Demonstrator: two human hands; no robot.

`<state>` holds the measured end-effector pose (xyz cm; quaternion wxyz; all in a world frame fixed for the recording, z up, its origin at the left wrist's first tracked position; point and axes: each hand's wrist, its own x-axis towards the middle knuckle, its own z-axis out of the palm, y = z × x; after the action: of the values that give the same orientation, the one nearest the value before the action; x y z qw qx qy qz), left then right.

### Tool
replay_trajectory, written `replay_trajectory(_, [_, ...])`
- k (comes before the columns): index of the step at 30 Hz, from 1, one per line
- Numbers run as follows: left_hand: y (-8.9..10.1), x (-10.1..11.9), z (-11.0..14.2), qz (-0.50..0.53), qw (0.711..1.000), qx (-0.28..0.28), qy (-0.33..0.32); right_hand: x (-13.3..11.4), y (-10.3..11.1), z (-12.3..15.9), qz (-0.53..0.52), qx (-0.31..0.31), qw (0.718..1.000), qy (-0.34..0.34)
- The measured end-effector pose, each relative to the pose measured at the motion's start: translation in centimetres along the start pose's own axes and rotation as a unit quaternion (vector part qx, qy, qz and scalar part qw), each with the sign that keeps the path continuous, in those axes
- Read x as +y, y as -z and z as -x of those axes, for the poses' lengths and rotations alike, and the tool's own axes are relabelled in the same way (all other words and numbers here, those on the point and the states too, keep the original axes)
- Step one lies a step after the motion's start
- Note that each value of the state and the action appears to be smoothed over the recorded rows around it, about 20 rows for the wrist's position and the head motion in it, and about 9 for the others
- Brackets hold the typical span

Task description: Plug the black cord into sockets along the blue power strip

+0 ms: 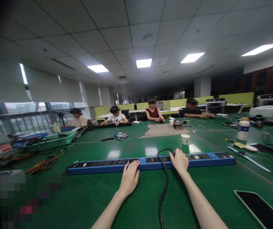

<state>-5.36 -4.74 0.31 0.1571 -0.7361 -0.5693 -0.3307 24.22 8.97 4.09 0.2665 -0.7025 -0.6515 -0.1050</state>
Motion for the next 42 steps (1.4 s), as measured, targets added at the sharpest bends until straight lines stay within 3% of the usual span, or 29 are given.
replay_trajectory(4, [-0.1, 0.0, 0.0, -0.001, 1.0, 0.0, 0.001, 0.2, 0.0, -0.3, -0.004, 0.001, 1.0, 0.002])
replay_trajectory(8, [-0.2, -0.1, 0.0, -0.002, 1.0, 0.001, -0.002, -0.1, 0.7, -1.5, -0.005, -0.063, 0.998, 0.012])
replay_trajectory(13, [-0.3, -0.1, -0.1, 0.0, 1.0, -0.002, 0.0, -0.5, 4.1, -3.7, -0.042, -0.03, 0.999, -0.017])
replay_trajectory(16, [-0.3, -0.1, -0.1, 0.001, 1.0, -0.004, 0.0, 1.0, 7.0, -5.5, -0.07, 0.011, 0.997, 0.001])
replay_trajectory(19, [-0.2, 0.0, -0.1, -0.001, 1.0, -0.005, 0.0, 4.4, 8.7, -6.9, -0.049, 0.036, 0.998, 0.034])
replay_trajectory(23, [-0.2, 0.0, -0.1, -0.005, 1.0, -0.006, -0.003, 9.5, 7.9, -7.5, -0.037, -0.067, 0.997, -0.02])
replay_trajectory(26, [-0.2, -0.1, -0.1, -0.008, 1.0, -0.004, -0.004, 12.0, 6.8, -7.5, -0.046, -0.102, 0.993, -0.039])
replay_trajectory(30, [-0.2, -0.2, -0.1, -0.01, 1.0, -0.005, -0.006, 13.0, 6.2, -7.6, -0.089, -0.109, 0.989, -0.045])
replay_trajectory(35, [-0.2, -0.1, 0.0, -0.011, 1.0, -0.01, -0.004, 13.0, 7.2, -7.9, -0.071, -0.127, 0.984, -0.107])
replay_trajectory(42, [-0.3, -0.1, 0.0, -0.018, 1.0, -0.008, -0.005, 13.1, 7.8, -8.0, -0.192, -0.234, 0.949, 0.087])
